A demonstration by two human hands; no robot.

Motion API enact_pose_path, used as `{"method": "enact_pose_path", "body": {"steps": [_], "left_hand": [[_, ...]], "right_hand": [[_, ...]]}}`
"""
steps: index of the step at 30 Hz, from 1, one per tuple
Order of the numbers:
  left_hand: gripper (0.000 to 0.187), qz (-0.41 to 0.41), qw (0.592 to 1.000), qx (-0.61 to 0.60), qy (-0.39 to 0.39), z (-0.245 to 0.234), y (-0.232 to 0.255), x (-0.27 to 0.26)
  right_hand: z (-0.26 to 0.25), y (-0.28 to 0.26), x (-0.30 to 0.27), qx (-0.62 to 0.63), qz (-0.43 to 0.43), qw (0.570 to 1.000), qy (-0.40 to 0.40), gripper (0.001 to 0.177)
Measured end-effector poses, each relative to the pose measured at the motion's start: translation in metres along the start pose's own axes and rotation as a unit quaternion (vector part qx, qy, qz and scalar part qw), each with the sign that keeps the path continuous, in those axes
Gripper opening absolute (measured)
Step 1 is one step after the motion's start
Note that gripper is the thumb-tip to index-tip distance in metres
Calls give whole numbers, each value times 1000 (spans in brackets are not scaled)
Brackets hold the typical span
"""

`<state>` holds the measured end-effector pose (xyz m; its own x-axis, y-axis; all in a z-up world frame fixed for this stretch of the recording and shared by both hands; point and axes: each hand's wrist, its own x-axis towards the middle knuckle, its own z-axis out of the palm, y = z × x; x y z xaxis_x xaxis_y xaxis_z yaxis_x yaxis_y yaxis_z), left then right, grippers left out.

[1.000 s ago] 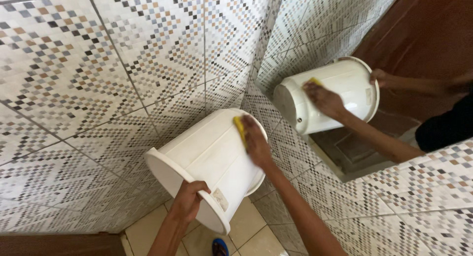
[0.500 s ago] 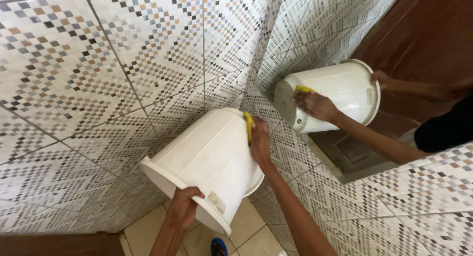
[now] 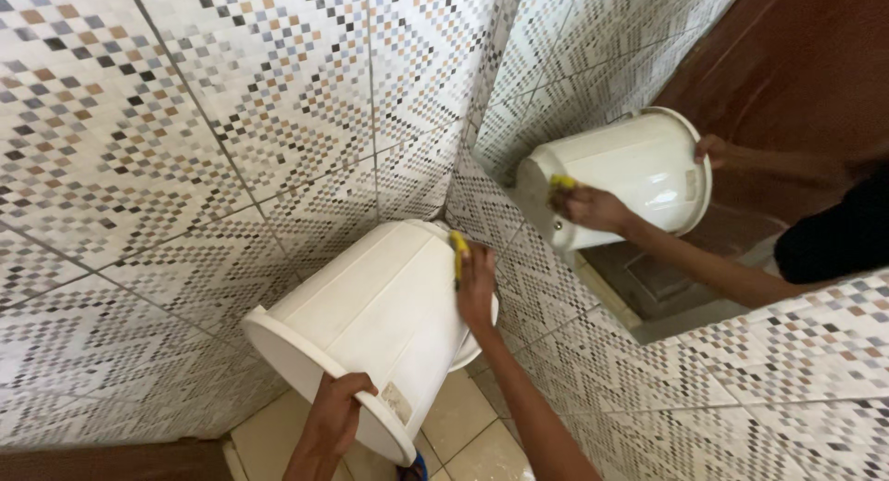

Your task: The person scrubs the exterior and interior of a white plastic bucket using a yellow sponge and a green scrubber, then rinses and wipes the bucket with a green cloth. The bucket is turned over and cleaned on all sides, including the bottom and inside surfaces.

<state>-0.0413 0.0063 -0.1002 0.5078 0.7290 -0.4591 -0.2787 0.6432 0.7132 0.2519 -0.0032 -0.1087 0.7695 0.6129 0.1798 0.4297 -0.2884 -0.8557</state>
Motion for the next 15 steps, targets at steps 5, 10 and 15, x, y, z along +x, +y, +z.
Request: {"method": "enact_pose_path", "body": {"steps": [5,10,15], "left_hand": [[52,36,999,-21,30,-65,-21,9],[39,97,987,110,66,-123,-45,27],[40,-62,986,57,145,-133,-32,35]], "right_hand": [[46,125,-1,215,85,970,76,32],[68,158,-20,51,36,998,-13,30],[83,158,47,-83,-76,993,-32,32]]}}
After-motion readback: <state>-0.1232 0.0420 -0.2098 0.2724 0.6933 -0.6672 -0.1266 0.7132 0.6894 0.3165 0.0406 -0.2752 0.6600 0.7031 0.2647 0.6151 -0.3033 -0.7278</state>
